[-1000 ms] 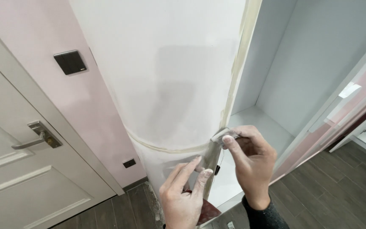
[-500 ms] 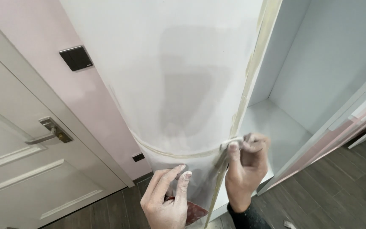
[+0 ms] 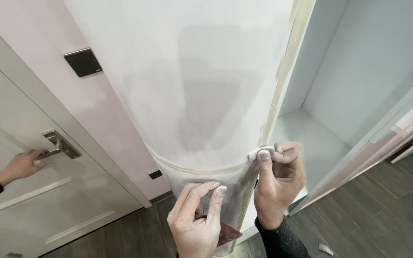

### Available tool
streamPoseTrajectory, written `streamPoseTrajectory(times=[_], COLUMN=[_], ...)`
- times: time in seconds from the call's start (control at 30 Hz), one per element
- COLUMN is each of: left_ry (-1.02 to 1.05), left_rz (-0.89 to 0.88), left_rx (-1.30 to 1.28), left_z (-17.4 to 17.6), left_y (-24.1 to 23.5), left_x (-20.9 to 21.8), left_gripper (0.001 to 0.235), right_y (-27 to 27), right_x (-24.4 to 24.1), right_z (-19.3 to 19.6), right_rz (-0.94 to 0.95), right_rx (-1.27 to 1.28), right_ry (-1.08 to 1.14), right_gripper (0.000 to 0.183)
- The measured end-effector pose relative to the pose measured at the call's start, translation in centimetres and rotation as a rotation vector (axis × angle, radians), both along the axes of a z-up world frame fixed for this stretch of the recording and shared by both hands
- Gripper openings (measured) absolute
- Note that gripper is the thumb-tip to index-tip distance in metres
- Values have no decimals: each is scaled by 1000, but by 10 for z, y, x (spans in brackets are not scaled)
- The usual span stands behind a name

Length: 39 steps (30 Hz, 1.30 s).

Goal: The person removes masking tape from a white wall corner using a small red scraper and their fingers. They peel the tape in sections, scraping residue and pulling off strips along the corner edge.

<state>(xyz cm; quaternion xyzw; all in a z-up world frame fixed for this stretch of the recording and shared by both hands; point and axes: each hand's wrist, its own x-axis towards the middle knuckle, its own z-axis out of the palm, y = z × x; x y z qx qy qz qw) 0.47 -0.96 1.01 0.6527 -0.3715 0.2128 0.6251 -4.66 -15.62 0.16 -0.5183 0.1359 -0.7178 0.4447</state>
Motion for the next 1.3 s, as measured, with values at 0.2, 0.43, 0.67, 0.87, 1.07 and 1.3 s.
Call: streamPoseTrajectory(times=[0.2,0.43,0.67,0.87,1.07,1.3], left_ry=[-56,-22,-31,-50,-57,-52], left_rz=[-57,-44,-61,-44,-8,37], left_rx=[78,82,38,37,32,-7], left_z=[2,-6,4,3,2,2], left_y=[-3,-16,-22,-23,-31,-36], left_x=[2,0,-7,-10,-7,-8], left_gripper=[12,17,16,17,17,18], right_y=[12,15,8,8,5,12], right_x=[-12,-17,-16,-16,-12,-16], right_z=[-25,-37,-48,2,-31,-72], right_rz=[89,118,69,110,90,64], right_rx=[55,154,99,0,83,173], right_ry=[107,202,189,128,174,276], right_gripper=[35,40,35,37,37,40])
